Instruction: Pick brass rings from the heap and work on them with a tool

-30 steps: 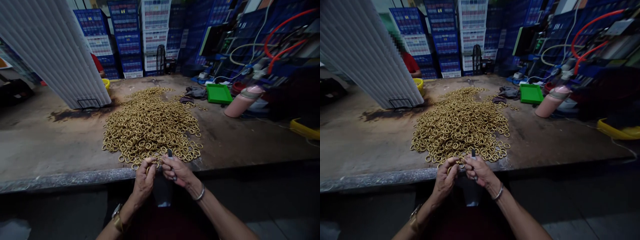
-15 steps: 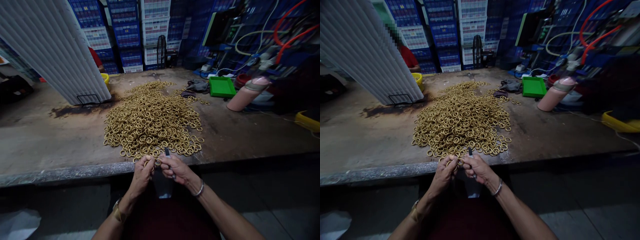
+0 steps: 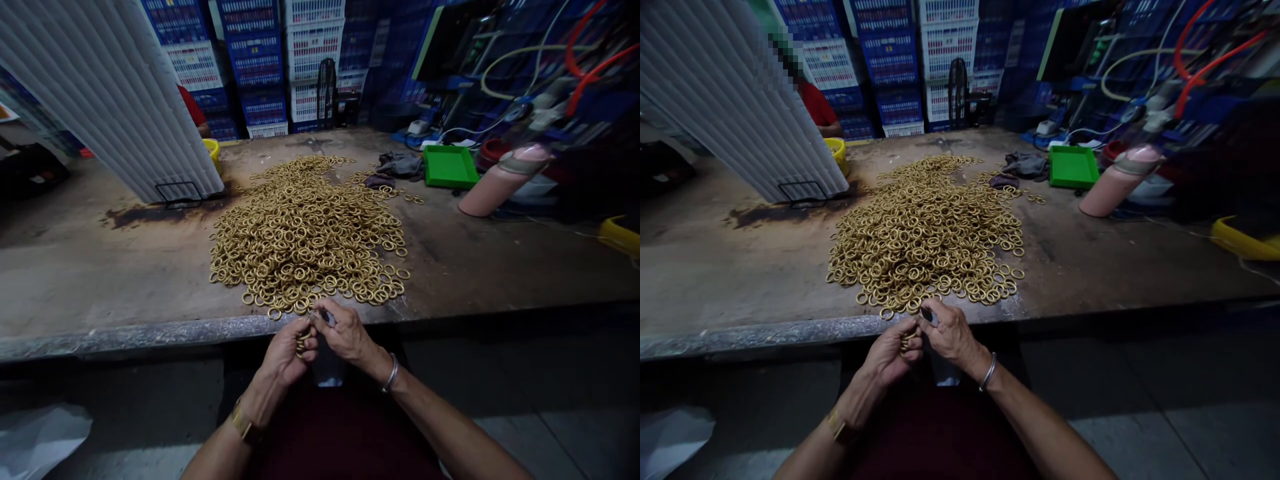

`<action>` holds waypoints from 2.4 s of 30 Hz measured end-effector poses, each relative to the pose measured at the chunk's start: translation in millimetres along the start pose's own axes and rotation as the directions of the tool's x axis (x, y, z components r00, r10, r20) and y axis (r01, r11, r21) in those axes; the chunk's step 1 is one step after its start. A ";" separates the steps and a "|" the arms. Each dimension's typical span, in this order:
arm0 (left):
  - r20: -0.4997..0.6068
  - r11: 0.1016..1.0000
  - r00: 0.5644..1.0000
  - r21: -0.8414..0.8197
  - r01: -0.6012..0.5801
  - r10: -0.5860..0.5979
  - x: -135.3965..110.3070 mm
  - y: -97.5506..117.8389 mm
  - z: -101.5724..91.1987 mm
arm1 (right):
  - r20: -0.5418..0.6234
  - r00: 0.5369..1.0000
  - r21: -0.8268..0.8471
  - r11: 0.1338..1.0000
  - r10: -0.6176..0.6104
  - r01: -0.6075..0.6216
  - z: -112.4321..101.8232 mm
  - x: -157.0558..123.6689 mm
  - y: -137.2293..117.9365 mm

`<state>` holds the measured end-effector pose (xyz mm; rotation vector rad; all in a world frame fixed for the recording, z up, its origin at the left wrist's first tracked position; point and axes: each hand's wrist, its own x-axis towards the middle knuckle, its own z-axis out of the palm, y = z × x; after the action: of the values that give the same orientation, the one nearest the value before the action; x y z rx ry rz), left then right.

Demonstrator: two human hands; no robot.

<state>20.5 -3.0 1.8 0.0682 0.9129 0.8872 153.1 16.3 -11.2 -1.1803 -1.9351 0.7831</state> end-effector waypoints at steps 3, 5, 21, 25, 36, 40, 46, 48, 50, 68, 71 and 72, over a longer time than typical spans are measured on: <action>-0.014 0.996 0.998 0.056 -0.064 0.065 -0.6 -5.5 0.8 | -0.008 0.989 0.084 0.986 0.148 -0.146 2.2 4.3 3.6; 0.001 0.979 0.988 0.136 -0.154 0.155 -1.8 -10.5 1.0 | -0.005 0.966 0.146 0.956 0.258 -0.254 2.9 6.4 3.9; 0.121 0.820 0.908 0.394 -0.415 0.401 -5.0 -18.7 -2.9 | -0.052 0.952 0.056 0.953 0.301 -0.298 -3.3 8.3 5.6; 0.118 0.768 0.891 0.465 -0.440 0.439 -3.9 -19.1 -4.0 | 0.152 0.981 -0.161 0.982 0.121 -0.097 -4.4 -1.9 4.7; 0.148 0.671 0.869 0.579 -0.464 0.473 -7.1 -17.1 -5.8 | 0.259 0.955 -0.387 0.921 0.147 -0.037 -5.5 -4.9 -3.7; 0.153 0.668 0.871 0.584 -0.461 0.468 -8.0 -16.2 -4.6 | 0.275 0.950 -0.393 0.919 0.150 -0.032 -4.9 -6.4 -2.3; 0.157 0.662 0.864 0.582 -0.473 0.478 -7.2 -17.8 -6.3 | 0.286 0.947 -0.416 0.909 0.147 -0.016 -5.6 -5.9 -4.5; 0.152 0.655 0.856 0.583 -0.481 0.494 -6.4 -17.8 -6.9 | 0.288 0.942 -0.440 0.898 0.173 -0.030 -5.7 -5.2 -7.4; 0.153 0.648 0.852 0.586 -0.485 0.500 -7.0 -17.1 -6.7 | 0.285 0.936 -0.473 0.880 0.205 -0.049 -5.0 -4.7 -9.9; -0.019 0.526 0.974 0.844 -0.105 0.224 31.5 -51.6 -89.7 | -0.074 0.979 -0.523 0.828 0.191 -0.201 -1.0 25.2 9.2; -0.072 0.454 0.963 0.889 -0.056 0.259 44.5 -57.5 -105.5 | -0.045 0.973 -0.570 0.794 0.225 -0.210 3.0 29.3 5.7; -0.085 0.431 0.960 0.902 -0.040 0.267 46.8 -58.4 -108.7 | -0.032 0.970 -0.584 0.784 0.239 -0.212 3.4 30.4 4.3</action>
<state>-5.8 -41.7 -121.7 1.0394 1.5445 0.4696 142.6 45.3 -8.3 -1.8031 -2.1731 0.3169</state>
